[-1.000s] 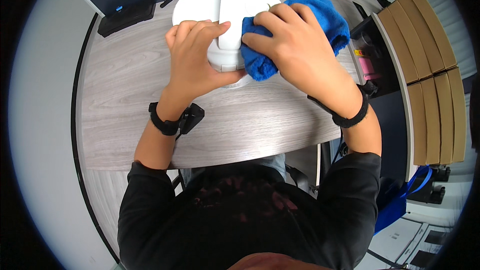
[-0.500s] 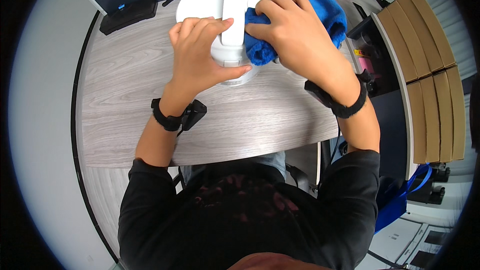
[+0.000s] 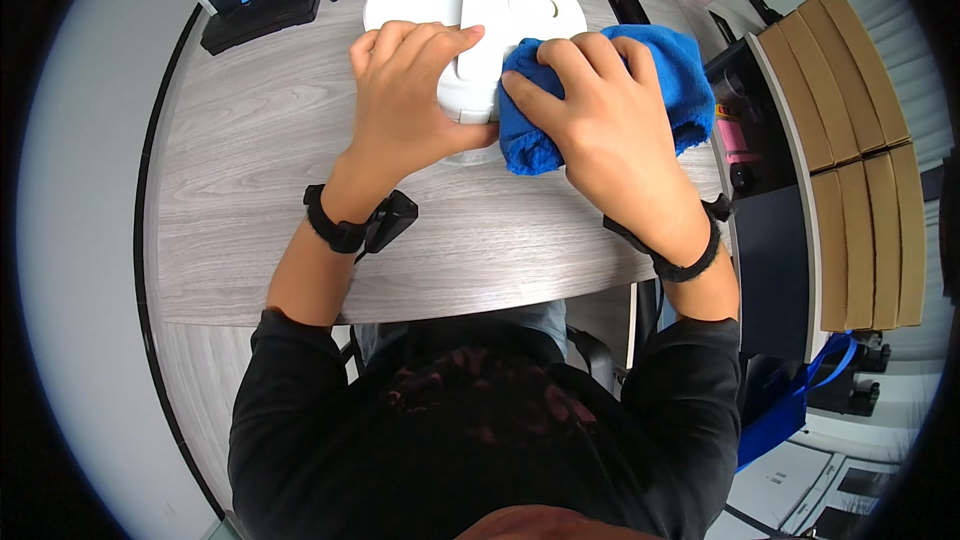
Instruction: The person assembles a white rice cooker by securing the lid with a screwdriver, then wiping the exterior with a blue cloth. The person handles the cooker, lid, screwdriver, and cloth throughout the task.
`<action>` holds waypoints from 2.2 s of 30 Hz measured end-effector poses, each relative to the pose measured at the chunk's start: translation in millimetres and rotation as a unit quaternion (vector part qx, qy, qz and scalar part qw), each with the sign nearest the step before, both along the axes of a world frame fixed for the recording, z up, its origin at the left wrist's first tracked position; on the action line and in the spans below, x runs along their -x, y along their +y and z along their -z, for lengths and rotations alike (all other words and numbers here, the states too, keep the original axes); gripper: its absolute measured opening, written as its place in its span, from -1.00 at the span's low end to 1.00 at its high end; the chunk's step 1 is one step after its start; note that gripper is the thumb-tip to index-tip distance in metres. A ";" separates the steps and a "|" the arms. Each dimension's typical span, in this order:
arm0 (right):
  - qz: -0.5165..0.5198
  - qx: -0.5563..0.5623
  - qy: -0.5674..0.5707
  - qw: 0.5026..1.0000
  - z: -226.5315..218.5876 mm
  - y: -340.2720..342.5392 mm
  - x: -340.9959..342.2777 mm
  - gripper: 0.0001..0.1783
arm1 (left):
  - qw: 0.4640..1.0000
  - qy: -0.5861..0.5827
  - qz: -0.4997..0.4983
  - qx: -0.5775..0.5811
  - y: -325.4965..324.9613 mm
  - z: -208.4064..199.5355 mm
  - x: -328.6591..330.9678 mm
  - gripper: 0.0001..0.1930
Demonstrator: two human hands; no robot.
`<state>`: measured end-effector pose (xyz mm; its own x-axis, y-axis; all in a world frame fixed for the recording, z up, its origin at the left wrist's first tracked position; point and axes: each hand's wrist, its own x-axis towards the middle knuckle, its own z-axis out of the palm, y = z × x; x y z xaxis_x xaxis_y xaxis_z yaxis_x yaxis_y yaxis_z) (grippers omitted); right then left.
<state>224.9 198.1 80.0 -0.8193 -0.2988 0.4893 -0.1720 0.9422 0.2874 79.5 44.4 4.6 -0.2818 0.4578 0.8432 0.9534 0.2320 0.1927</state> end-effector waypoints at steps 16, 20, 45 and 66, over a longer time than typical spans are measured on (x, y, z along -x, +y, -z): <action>0.039 0.175 0.092 0.980 37.5 65.5 8.6 -0.39 | 0.999 0.014 0.025 0.029 -1.4 -0.9 6.9 -0.10; 0.045 0.081 0.087 0.992 24.4 44.3 6.5 -0.63 | 1.000 0.011 0.021 0.013 -0.3 0.6 6.4 -0.13; -0.053 0.258 0.057 0.963 40.0 85.6 24.4 -0.30 | 0.999 0.012 0.002 0.041 -3.4 0.2 4.6 -0.08; -0.135 0.277 0.005 0.951 45.2 30.0 4.1 -0.27 | 0.992 -0.038 0.070 0.096 -29.5 -14.0 25.6 -0.03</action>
<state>220.8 228.1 34.7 -0.7438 -0.1919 0.6403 -0.4289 0.8717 -0.2370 53.9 15.0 18.7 -0.2642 0.6470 0.7152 0.9631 0.1377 0.2312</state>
